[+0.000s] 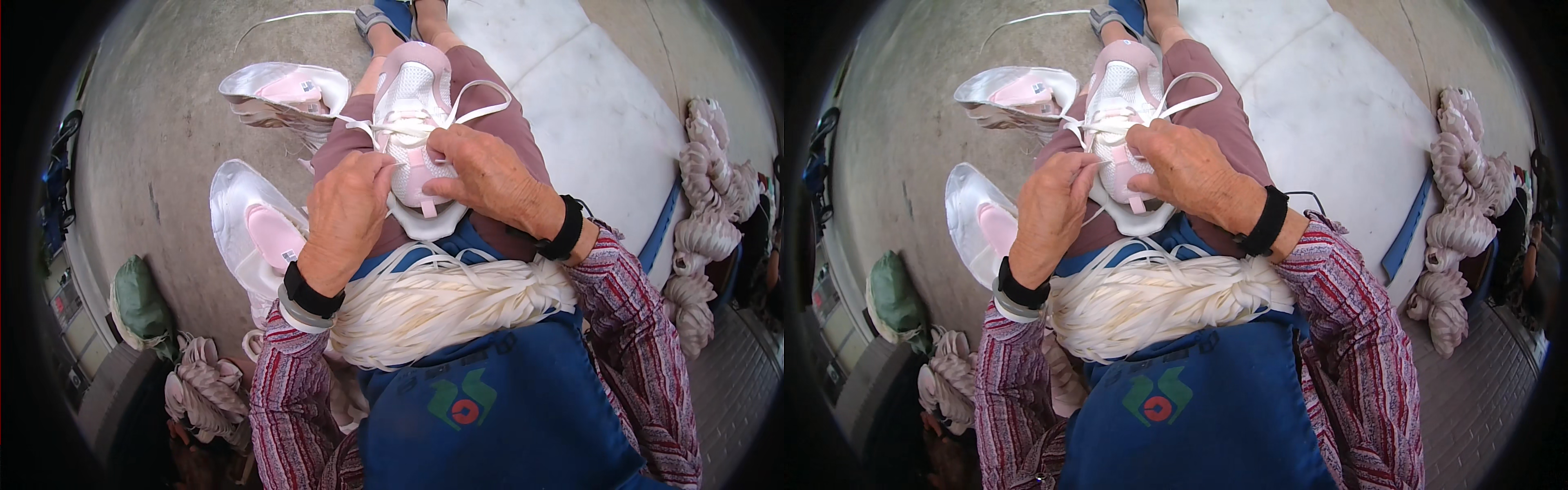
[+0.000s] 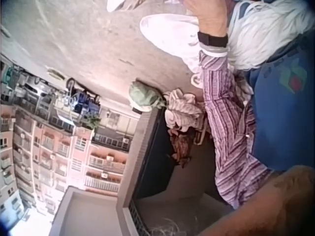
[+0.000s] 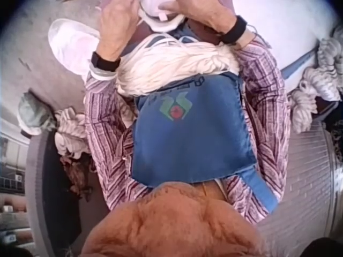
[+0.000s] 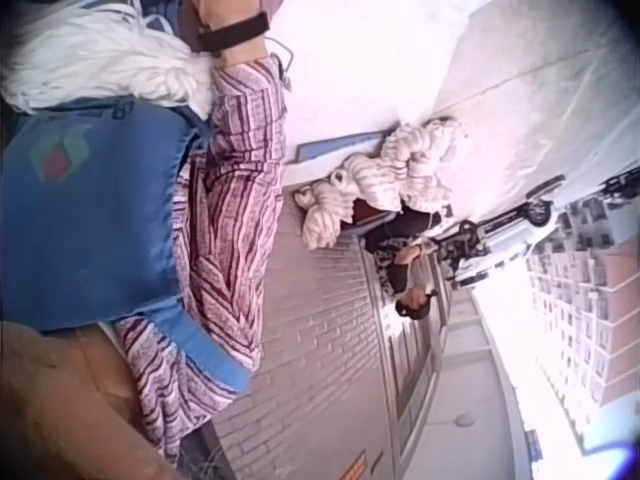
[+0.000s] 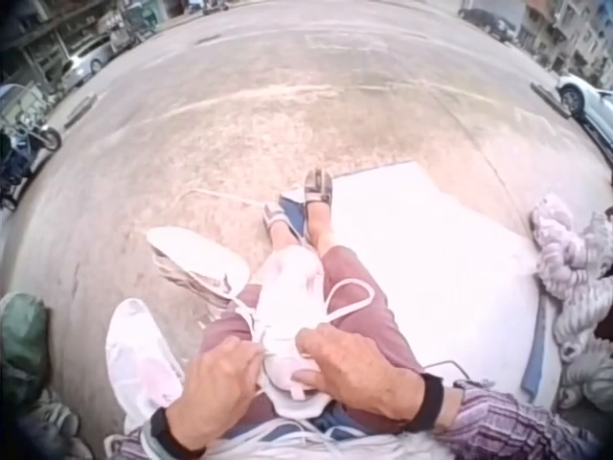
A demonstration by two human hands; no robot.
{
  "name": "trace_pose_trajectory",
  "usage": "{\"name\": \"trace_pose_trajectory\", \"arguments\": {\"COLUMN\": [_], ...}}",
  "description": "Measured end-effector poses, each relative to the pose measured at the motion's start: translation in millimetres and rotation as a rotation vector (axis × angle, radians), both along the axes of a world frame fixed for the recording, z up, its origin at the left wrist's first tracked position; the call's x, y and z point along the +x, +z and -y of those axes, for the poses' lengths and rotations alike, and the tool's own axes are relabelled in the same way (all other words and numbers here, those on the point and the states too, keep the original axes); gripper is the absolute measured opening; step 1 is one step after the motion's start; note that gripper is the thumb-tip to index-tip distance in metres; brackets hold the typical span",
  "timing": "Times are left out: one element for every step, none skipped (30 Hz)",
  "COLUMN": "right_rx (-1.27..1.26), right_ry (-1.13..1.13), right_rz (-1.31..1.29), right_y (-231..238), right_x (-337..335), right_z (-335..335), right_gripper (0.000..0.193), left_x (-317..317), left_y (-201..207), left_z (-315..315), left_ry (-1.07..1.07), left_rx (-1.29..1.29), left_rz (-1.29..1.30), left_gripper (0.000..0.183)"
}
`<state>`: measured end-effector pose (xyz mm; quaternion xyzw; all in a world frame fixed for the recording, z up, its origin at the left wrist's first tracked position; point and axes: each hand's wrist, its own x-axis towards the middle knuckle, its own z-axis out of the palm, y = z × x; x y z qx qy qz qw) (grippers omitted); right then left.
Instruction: Lacing a pair of white and pink athletic shoes while sitting outdoors.
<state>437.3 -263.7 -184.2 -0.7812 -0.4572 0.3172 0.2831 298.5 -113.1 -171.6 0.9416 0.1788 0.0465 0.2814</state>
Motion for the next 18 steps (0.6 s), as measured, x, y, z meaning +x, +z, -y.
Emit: {"name": "trace_pose_trajectory", "arguments": {"right_rx": [-0.001,0.023,0.045,0.042,0.04,0.04,0.039,0.067,0.095,0.094,0.063,0.034,0.033,0.039,0.045,0.046,0.059,0.072], "right_ry": [-0.001,0.0,0.0,-0.002,0.0,0.003,0.002,0.002,0.003,0.004,0.01,0.014,0.012,0.008,0.006,0.006,0.002,-0.002], "right_rz": [0.001,0.002,0.003,0.003,0.005,0.006,0.006,0.005,0.002,0.0,-0.006,-0.009,-0.009,-0.008,-0.007,-0.007,-0.008,-0.009], "right_y": [-1.0,-2.3,-3.3,-3.1,-2.6,-2.5,-4.0,-6.4,-6.9,-6.4,-4.9,-4.1,-5.2,-6.8,-7.5,-8.1,-8.8,-9.5], "right_x": [0.4,0.7,0.6,1.0,1.7,2.2,2.1,1.7,0.9,1.2,2.1,2.9,2.9,2.6,2.6,2.5,2.3,2.3], "right_z": [0.3,0.5,0.8,0.9,0.7,0.6,0.6,0.8,0.2,-0.1,-0.5,-1.4,-1.7,-1.8,-1.5,-1.1,-0.7,-0.6], "right_gripper": [0.035,0.035,0.035,0.035,0.035,0.036,0.036,0.036,0.036,0.036,0.035,0.035,0.035,0.034,0.034,0.034,0.033,0.033], "left_x": [0.7,1.7,2.7,4.0,5.1,5.4,5.3,5.3,4.8,4.5,4.2,5.3,6.6,7.9,9.3,10.7,11.5,11.8], "left_y": [1.9,3.0,2.7,2.2,1.4,0.2,-1.7,-3.0,-3.9,-4.6,-5.0,-3.7,-0.5,2.5,5.8,8.9,10.5,10.0], "left_z": [-1.4,-2.1,-1.8,-1.1,-0.8,-1.0,-1.2,-1.3,-0.6,0.3,1.4,2.7,4.7,5.6,6.0,6.2,6.4,5.9], "left_ry": [-0.001,-0.002,-0.003,0.008,0.02,0.019,0.065,0.111,0.112,0.09,0.069,0.067,0.035,0.002,0.002,-0.022,-0.047,-0.048], "left_rx": [-0.051,-0.102,-0.104,-0.078,-0.053,-0.053,-0.132,-0.21,-0.211,-0.178,-0.145,-0.146,-0.034,0.078,0.078,0.114,0.149,0.149], "left_rz": [-0.011,-0.022,-0.022,-0.024,-0.026,-0.026,-0.028,-0.029,-0.032,-0.002,0.027,0.026,-0.038,-0.102,-0.102,-0.154,-0.206,-0.205], "left_gripper": [0.011,0.011,0.011,0.011,0.011,0.011,0.012,0.012,0.012,0.012,0.012,0.012,0.01,0.009,0.009,0.009,0.008,0.008]}}
